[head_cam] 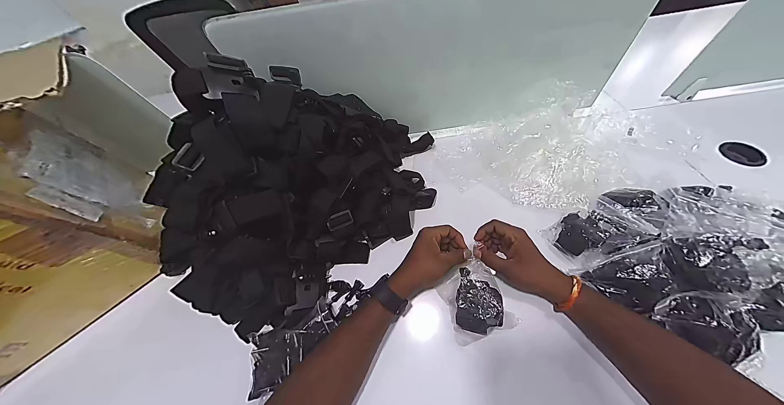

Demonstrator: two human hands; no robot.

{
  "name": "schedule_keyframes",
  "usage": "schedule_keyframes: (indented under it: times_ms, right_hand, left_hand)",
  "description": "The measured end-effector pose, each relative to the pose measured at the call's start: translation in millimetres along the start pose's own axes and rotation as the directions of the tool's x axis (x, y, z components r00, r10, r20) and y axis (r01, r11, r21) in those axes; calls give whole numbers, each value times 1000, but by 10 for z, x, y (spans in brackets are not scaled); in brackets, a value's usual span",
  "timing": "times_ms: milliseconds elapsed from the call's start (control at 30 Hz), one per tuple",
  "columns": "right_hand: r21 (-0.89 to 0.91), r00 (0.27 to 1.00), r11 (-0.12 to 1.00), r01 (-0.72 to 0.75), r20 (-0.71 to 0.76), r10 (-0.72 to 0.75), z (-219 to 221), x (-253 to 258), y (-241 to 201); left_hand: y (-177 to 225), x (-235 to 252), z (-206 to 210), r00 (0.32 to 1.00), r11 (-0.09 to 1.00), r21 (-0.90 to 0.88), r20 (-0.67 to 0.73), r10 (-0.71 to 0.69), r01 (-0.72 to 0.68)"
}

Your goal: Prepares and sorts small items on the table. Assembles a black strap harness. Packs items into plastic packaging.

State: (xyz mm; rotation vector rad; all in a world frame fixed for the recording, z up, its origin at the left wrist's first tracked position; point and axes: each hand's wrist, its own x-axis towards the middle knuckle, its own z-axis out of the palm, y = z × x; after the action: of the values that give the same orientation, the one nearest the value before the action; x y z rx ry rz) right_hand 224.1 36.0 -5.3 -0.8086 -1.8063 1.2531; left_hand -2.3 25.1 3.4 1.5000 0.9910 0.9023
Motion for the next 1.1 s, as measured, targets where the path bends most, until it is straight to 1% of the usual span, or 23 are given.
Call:
schedule_keyframes:
  times_ms: [200,433,633,833,1100]
  right_hand:
    - [15,1000,1000,-1,-14,1,-6,0,-2]
    - [28,1000,1000,-2,14,1,-22,9,-9]
    - [32,1000,999,-18,-4,18,-14,8,-8]
    - [21,999,999,-36,-22,36,1,7,-27]
    - [27,1000,999,-28,14,28,-11,10,-31]
  left_hand:
    - [8,11,-41,1000,999,-35,-13,-10,9]
    - [-14,18,-33,1000,1000,-25,-19,7,-7]
    - [-2,21,-28,1000,1000,-20,-23,8,-8]
    - [17,1,-44,1000,999,-36,12,-13,13]
    - [6,-1,-14,1000,1000,-25,3,7,-7]
